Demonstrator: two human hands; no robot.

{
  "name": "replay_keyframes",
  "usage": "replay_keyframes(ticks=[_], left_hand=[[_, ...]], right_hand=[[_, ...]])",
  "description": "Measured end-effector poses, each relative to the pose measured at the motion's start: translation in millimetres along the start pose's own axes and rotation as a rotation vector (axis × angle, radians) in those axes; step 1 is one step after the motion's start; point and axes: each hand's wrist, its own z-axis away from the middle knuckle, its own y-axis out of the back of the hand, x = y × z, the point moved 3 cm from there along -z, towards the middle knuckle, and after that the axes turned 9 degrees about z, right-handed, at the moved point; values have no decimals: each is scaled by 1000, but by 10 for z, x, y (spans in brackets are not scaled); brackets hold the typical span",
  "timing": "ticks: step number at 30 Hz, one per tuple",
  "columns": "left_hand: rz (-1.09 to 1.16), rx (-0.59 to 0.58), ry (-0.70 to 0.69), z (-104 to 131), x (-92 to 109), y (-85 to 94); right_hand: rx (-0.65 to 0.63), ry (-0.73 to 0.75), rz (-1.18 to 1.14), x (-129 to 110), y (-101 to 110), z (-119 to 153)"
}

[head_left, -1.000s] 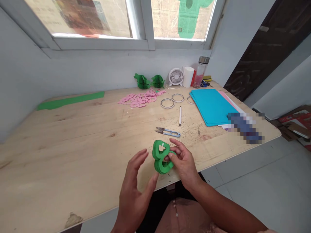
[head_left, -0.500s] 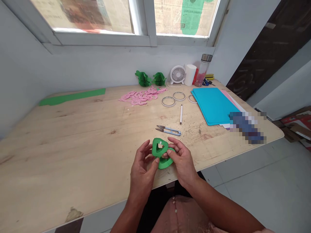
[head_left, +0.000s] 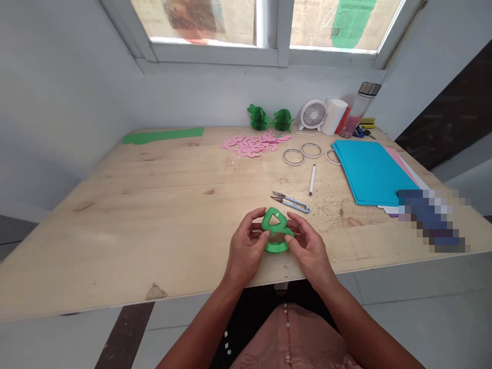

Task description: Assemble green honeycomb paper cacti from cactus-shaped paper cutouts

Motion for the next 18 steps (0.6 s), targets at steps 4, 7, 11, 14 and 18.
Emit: replay_keyframes(ticks=[4, 7, 11, 14, 18], left_hand=[[32, -7, 25, 6, -8, 28], [73, 4, 66, 42, 7, 9], [86, 45, 78, 84, 30, -16], [-30, 65, 23, 109, 35, 4], [-495, 64, -192, 153, 47, 54]], right_hand=[[24, 150, 318, 13, 74, -8], [45, 297, 520, -47, 65, 9], [70, 418, 673, -126, 7, 41], [58, 442, 711, -142, -21, 54], [36, 450, 727, -130, -16, 74]])
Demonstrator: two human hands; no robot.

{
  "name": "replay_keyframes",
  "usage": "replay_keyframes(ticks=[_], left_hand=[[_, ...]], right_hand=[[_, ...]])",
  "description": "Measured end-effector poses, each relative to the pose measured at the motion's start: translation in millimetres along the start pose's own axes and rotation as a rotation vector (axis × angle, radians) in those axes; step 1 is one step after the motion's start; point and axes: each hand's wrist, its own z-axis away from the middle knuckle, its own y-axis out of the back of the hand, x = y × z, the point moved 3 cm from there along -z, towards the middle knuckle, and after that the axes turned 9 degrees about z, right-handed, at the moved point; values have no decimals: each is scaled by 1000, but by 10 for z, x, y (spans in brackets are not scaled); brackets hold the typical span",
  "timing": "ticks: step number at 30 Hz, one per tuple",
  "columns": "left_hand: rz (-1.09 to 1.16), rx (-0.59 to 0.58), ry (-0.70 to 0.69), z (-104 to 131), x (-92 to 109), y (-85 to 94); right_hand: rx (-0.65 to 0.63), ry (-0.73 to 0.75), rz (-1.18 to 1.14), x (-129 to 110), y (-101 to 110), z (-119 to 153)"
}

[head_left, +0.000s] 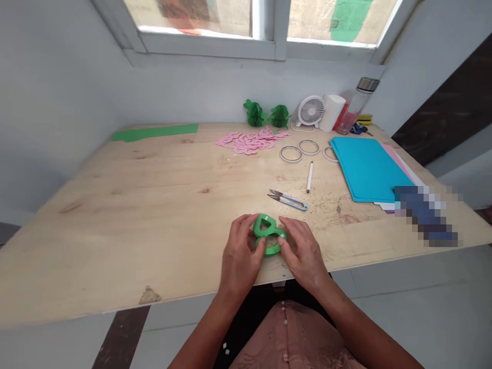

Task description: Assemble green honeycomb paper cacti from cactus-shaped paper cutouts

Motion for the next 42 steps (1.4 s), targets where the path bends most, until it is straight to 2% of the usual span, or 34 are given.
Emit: replay_keyframes(ticks=[4, 7, 9, 13, 19, 27, 35, 42], left_hand=[[-332, -25, -257, 40, -13, -7], [-389, -36, -369, 56, -26, -23], [-393, -43, -396, 61, -33, -23], [-380, -59, -390, 66, -49, -1], [-374, -45, -417, 85, -67, 5], [-379, -23, -430, 109, -110, -22], [-388, -26, -409, 108, -92, -13], [-262, -23, -313, 66, -82, 40]], right_hand=[[0, 35, 25, -6, 11, 33], [-10, 41, 108, -28, 10, 49], [-21, 55, 157, -55, 2, 54], [-31, 97, 183, -112, -18, 50], [-9, 51, 246, -97, -52, 32], [-8, 92, 269, -143, -47, 54], [-22, 128, 183, -262, -49, 18], [-15, 62, 80, -246, -83, -110]])
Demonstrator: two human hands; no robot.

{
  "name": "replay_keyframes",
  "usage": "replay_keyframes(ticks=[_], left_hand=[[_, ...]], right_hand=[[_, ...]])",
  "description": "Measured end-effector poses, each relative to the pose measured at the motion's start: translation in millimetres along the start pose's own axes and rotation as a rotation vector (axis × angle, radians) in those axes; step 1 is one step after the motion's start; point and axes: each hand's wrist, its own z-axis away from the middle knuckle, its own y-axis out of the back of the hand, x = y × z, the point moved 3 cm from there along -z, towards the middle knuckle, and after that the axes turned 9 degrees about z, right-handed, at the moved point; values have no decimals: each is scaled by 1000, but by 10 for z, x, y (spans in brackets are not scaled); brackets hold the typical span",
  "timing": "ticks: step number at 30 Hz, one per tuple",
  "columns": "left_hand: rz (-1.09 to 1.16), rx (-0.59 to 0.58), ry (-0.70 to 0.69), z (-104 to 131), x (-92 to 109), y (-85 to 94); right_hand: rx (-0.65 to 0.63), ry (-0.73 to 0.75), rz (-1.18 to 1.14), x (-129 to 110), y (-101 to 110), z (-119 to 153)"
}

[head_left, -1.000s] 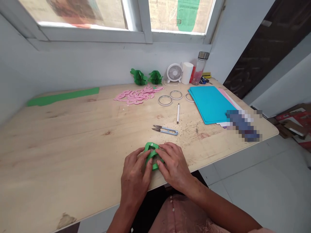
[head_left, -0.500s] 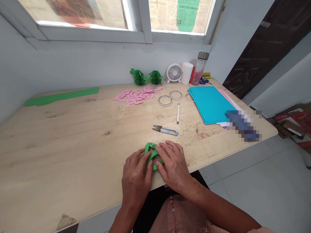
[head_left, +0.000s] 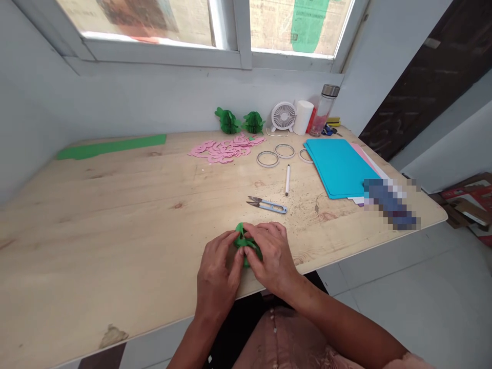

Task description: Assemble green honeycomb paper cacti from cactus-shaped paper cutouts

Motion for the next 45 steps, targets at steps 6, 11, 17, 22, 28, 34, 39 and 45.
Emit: replay_keyframes(ticks=[6, 11, 17, 22, 28, 34, 39, 45], left_hand=[[63, 19, 115, -94, -54, 45], [62, -127, 70, -290, -80, 59], [48, -279, 96, -463, -47, 142], [102, -307, 82, -410, 4, 180], [145, -295, 147, -399, -99, 122], [197, -277, 181, -450, -152, 89], [202, -253, 189, -413, -130, 106], [86, -171, 170, -327, -69, 122]], right_hand=[[52, -105, -119, 82, -20, 3], [65, -204, -195, 158, -29, 5], [82, -256, -241, 231, 45, -80], [51, -192, -172, 272, 61, -61], [27, -162, -139, 331, 35, -25], [-92, -66, -37, 318, 66, -188], [-221, 31, 75, 259, 54, -341], [-227, 58, 136, 239, 22, -413]])
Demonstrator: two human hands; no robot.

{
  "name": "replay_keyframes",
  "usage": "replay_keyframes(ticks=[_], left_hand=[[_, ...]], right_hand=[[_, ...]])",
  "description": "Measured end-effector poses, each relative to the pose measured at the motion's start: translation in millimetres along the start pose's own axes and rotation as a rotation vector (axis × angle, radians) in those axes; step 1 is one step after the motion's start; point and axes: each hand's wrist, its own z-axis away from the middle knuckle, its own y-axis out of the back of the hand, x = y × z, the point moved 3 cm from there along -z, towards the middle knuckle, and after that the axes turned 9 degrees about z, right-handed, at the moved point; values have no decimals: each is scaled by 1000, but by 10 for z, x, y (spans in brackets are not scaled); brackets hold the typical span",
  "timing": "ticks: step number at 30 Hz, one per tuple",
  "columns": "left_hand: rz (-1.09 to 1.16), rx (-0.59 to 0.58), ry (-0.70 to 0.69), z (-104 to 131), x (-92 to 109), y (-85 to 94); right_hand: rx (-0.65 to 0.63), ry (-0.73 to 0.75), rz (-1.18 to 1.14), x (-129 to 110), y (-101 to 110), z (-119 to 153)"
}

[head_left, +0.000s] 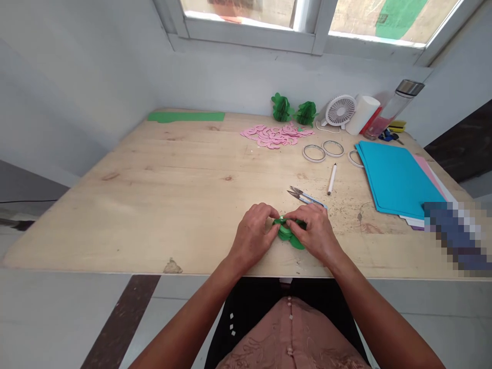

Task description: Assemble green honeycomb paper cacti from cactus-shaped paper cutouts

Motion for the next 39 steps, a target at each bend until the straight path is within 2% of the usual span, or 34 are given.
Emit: replay_keyframes(ticks=[8, 14, 21, 39], left_hand=[[-139, 44, 40, 35, 60, -30], [-144, 83, 90, 40, 83, -63], [-134, 107, 100, 24, 115, -64], [-179, 158, 59, -13, 154, -106]], right_hand=[[-12, 5, -62, 5, -37, 13], [-13, -18, -210, 65, -99, 20], [-6, -122, -460, 77, -76, 39], [101, -160, -485, 107, -123, 59]])
